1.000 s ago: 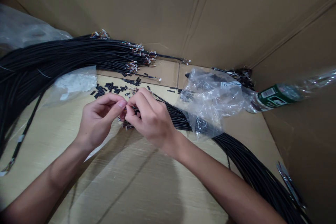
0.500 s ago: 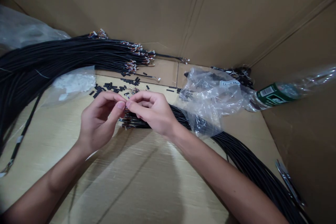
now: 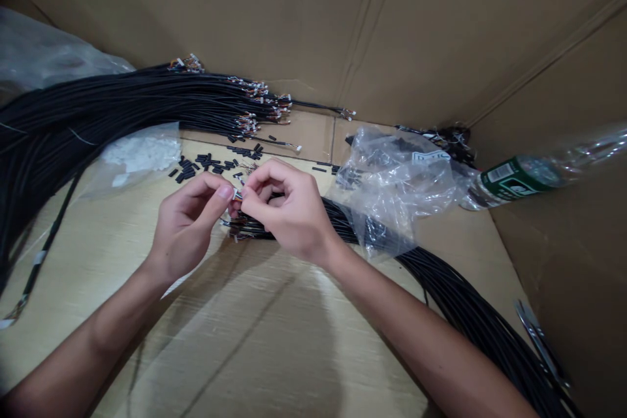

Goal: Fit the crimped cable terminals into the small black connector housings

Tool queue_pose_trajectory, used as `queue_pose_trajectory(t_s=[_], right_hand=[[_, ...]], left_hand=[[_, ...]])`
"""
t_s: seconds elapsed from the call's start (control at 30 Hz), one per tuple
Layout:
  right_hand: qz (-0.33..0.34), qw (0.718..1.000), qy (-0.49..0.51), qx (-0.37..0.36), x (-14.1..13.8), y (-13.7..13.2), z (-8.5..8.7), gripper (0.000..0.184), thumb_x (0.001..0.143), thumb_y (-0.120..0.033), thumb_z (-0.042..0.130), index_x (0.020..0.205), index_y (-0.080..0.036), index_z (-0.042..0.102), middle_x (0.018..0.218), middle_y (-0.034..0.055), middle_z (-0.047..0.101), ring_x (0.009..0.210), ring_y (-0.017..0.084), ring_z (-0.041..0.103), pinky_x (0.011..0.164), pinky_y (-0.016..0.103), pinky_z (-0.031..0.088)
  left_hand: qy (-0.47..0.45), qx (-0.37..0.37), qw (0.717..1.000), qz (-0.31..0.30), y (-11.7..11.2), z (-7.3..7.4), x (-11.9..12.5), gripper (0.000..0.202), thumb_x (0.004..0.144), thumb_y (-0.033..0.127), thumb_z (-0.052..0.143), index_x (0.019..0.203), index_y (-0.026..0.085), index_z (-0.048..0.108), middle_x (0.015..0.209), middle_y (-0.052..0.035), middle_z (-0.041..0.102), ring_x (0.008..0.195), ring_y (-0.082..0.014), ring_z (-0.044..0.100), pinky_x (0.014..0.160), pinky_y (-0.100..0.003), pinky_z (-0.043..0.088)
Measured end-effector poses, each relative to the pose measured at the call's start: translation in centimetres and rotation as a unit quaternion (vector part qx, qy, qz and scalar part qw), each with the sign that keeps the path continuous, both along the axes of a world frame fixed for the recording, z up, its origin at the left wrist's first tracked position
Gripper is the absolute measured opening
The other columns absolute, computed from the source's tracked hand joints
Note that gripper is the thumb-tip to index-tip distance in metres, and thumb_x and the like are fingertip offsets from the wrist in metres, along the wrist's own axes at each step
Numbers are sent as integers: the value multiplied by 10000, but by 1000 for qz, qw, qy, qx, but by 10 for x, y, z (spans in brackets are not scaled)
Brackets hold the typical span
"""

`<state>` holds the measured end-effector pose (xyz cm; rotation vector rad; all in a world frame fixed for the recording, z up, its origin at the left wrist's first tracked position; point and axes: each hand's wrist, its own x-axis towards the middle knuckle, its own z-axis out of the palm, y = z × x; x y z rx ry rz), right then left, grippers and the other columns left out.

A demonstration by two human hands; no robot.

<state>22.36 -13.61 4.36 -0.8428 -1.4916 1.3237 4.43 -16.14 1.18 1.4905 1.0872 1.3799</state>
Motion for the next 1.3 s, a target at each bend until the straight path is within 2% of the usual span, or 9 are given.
queue_pose_trajectory(t_s=[0.27,0.5,0.67,0.8,0.9,1.07,1.2,1.3], right_hand=[[6,1000,-9,1,0,-1,1,110,815,-134,760,811,-149,651,722,-26,619,517,54,528,436,183,428],[11,1000,-18,-11,2,-2,2,96,823,-155,753,824,-154,658,709,-28,608,527,64,527,425,171,471],[9,1000,-25,-1,1,-2,3,90,823,-139,736,817,-153,648,705,-33,617,500,59,535,421,179,435],[-25,996,-70,56,-1,-5,4,100,861,-166,712,796,-157,636,740,-22,610,555,66,538,470,204,428],[-68,979,-126,146,-3,-8,4,121,875,-142,682,767,-155,628,781,-14,594,632,77,530,542,227,439],[-114,933,-187,286,-4,-11,4,135,897,-73,654,792,-149,617,802,-16,579,702,82,530,631,229,460],[-130,892,-247,355,-4,-15,5,169,967,-64,601,816,-142,604,831,5,567,741,98,523,673,250,448],[-148,846,-325,396,-5,-20,6,201,1015,-92,564,827,-148,608,845,17,586,736,115,526,670,284,421]], left_hand=[[-11,4,1000,-8,1,-2,1,222,1043,378,675,930,187,655,861,2,637,776,-108,601,744,-226,503],[-15,-2,1000,-12,0,-2,0,226,1045,386,670,940,188,653,866,-1,635,773,-114,599,743,-239,508],[-8,0,1000,-12,0,-2,-1,239,1046,389,668,928,182,650,852,-2,633,764,-111,595,738,-237,504],[-4,4,1000,-10,1,-1,-1,248,1048,385,666,916,176,649,845,-3,626,759,-107,586,729,-230,497],[-5,9,1000,-10,1,-1,0,253,1047,377,668,900,173,644,852,-4,620,765,-103,581,728,-224,494],[-6,7,1000,-10,0,0,-1,251,1046,379,669,900,177,639,846,-1,618,762,-104,579,727,-225,494],[7,11,1000,-9,1,-1,-1,250,1049,382,664,902,182,635,846,-2,615,765,-110,578,729,-235,490],[16,16,1000,-7,2,-2,-1,258,1052,385,657,894,183,631,835,-5,612,767,-118,575,729,-248,486]])
